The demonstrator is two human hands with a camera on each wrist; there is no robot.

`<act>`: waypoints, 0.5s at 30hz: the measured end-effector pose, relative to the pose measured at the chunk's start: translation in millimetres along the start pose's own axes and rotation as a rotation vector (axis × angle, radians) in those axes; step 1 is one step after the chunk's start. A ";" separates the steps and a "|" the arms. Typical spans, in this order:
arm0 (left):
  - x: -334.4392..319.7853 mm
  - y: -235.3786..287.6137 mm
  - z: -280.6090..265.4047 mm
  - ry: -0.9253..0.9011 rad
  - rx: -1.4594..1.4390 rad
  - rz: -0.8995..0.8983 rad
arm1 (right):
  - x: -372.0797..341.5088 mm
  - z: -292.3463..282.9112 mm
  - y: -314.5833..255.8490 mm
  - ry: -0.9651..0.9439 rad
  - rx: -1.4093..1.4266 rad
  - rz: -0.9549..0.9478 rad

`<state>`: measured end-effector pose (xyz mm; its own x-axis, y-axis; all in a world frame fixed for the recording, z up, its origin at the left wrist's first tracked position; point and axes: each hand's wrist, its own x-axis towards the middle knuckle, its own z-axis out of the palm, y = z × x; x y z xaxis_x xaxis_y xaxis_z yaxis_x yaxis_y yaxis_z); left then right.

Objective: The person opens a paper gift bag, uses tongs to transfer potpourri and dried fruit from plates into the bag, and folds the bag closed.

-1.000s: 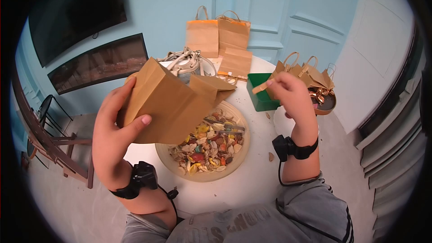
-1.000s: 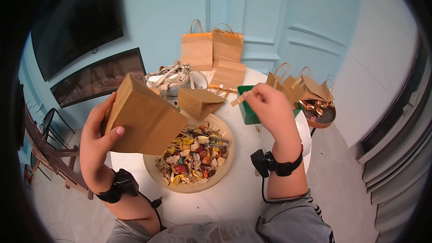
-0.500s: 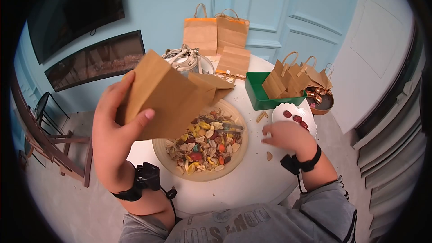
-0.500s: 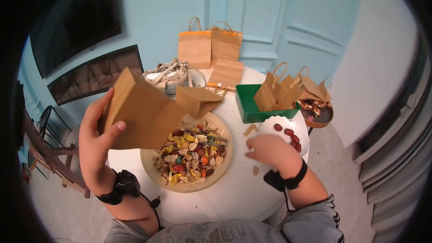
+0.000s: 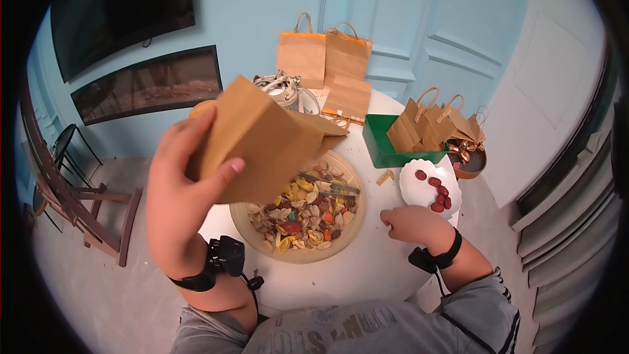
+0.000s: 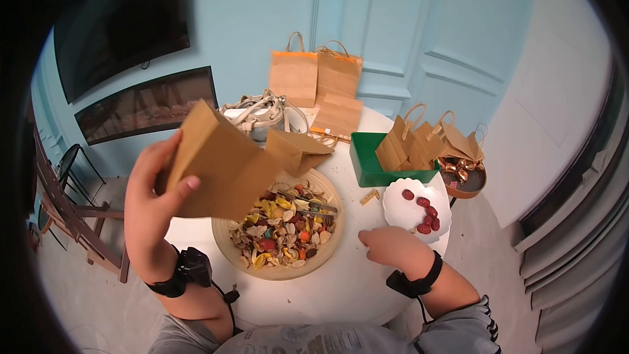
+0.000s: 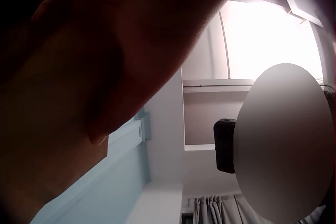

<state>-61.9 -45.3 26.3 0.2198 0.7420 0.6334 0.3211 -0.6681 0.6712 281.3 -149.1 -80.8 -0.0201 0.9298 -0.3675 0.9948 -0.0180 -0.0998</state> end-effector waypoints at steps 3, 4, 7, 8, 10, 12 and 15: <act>-0.6 8.1 -1.7 -0.048 0.027 -0.024 | -0.9 -33.5 -12.1 0.183 0.005 -0.036; -0.4 10.6 -1.6 0.001 0.009 -0.043 | -1.1 -45.3 -20.9 0.273 0.091 -0.091; -1.9 11.7 -4.4 0.055 -0.015 -0.063 | 6.9 -70.8 -46.8 0.371 0.178 -0.213; -3.2 11.3 -5.8 0.056 -0.023 -0.069 | 11.6 -75.3 -54.2 0.373 0.179 -0.274; -3.1 0.5 -6.4 0.147 -0.064 -0.019 | 23.7 -80.2 -67.3 0.310 0.167 -0.346; -2.4 0.0 -8.6 0.316 -0.160 0.021 | 30.6 -82.4 -70.3 0.248 0.151 -0.418; 4.8 -3.1 -2.7 0.538 -0.389 0.094 | 31.9 -89.8 -70.6 0.484 0.152 -0.537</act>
<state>-64.2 -39.8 28.3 -0.2919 0.6157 0.7320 -0.0544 -0.7747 0.6299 219.3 -85.2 -2.5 -0.4191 0.8824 0.2140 0.8350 0.4671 -0.2909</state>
